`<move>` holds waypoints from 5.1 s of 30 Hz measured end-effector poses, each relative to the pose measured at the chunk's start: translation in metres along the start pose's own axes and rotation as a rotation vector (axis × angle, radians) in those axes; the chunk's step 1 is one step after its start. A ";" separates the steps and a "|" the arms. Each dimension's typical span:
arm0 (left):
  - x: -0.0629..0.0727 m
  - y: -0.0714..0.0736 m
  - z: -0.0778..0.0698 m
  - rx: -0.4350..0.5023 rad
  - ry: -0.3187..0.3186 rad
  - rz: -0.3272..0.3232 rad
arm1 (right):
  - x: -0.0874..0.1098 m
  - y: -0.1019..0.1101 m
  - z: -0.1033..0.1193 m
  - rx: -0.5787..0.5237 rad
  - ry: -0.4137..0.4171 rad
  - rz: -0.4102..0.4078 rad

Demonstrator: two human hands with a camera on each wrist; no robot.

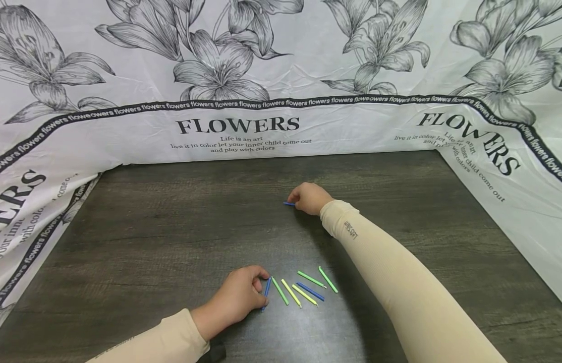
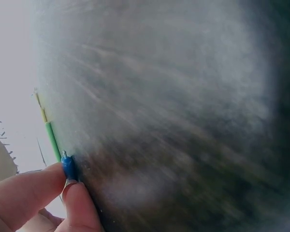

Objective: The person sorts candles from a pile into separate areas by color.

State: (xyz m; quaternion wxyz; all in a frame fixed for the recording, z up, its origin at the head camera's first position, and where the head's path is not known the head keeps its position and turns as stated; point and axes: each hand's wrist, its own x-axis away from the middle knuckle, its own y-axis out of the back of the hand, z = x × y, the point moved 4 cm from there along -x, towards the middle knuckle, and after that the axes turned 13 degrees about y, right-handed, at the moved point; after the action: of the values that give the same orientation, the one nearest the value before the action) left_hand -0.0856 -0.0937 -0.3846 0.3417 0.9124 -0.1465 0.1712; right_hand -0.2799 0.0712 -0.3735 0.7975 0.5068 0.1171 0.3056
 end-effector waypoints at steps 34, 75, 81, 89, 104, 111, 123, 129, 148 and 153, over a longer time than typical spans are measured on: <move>0.002 0.000 -0.002 -0.002 -0.001 -0.008 | -0.001 -0.002 0.007 0.027 -0.015 0.004; 0.002 0.002 -0.002 -0.008 0.026 -0.021 | 0.022 0.013 0.014 -0.177 0.051 -0.162; 0.002 0.002 -0.003 -0.016 0.020 -0.020 | 0.034 0.013 0.021 -0.175 0.073 -0.190; 0.001 0.001 -0.002 -0.018 0.015 -0.026 | 0.054 0.006 0.035 -0.199 0.098 -0.167; 0.001 0.002 -0.001 -0.017 0.010 -0.034 | 0.082 -0.007 0.044 -0.191 0.123 -0.158; 0.003 0.003 -0.003 -0.015 0.017 -0.043 | 0.095 -0.009 0.051 -0.197 0.125 -0.148; 0.003 0.003 -0.004 -0.050 0.010 -0.047 | 0.120 -0.017 0.050 -0.250 0.101 -0.156; 0.003 0.003 -0.005 -0.060 0.011 -0.043 | 0.131 -0.019 0.050 -0.254 0.104 -0.147; 0.003 0.002 -0.008 -0.059 -0.022 -0.036 | 0.167 -0.031 0.057 -0.237 0.145 -0.082; 0.003 0.002 -0.007 -0.062 -0.004 -0.034 | 0.172 -0.035 0.058 -0.222 0.176 -0.093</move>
State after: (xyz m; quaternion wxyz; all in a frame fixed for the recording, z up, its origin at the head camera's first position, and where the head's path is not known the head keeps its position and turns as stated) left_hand -0.0849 -0.0911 -0.3771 0.3723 0.9041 -0.1367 0.1589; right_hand -0.1034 0.1224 -0.3565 0.8487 0.3808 0.1753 0.3224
